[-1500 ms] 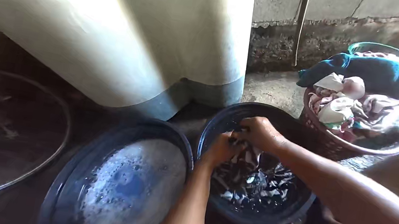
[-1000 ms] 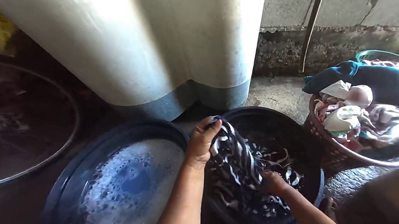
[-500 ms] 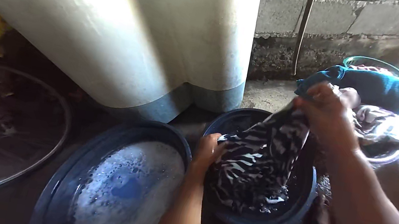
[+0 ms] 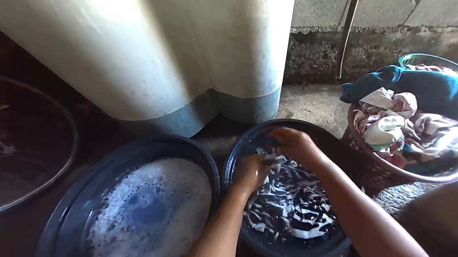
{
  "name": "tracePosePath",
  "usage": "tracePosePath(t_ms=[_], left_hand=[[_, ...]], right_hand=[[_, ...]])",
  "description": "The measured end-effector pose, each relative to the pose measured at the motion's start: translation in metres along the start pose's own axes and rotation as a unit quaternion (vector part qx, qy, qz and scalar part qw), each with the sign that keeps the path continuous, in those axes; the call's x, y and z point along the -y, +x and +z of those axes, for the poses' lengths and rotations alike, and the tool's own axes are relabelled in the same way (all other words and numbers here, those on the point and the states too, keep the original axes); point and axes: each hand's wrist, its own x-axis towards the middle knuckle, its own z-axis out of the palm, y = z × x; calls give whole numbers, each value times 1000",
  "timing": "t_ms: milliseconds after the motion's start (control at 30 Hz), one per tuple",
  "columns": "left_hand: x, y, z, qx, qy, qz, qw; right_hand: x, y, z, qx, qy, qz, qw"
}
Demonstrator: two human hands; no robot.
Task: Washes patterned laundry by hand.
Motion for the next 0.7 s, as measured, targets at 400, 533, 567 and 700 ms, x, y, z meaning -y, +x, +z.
tracePosePath(t_ms=[400, 533, 567, 700], left_hand=[[10, -17, -40, -269, -498, 120, 815], [20, -11, -38, -286, -457, 87, 838], [17, -11, -35, -271, -456, 80, 844], [-7, -18, -20, -168, -482, 104, 854]], right_hand=[[-166, -103, 94, 155, -123, 261, 945], [-137, -110, 64, 72, 123, 319, 937], [-133, -111, 57, 71, 137, 322, 934], [-127, -101, 61, 88, 16, 213, 973]])
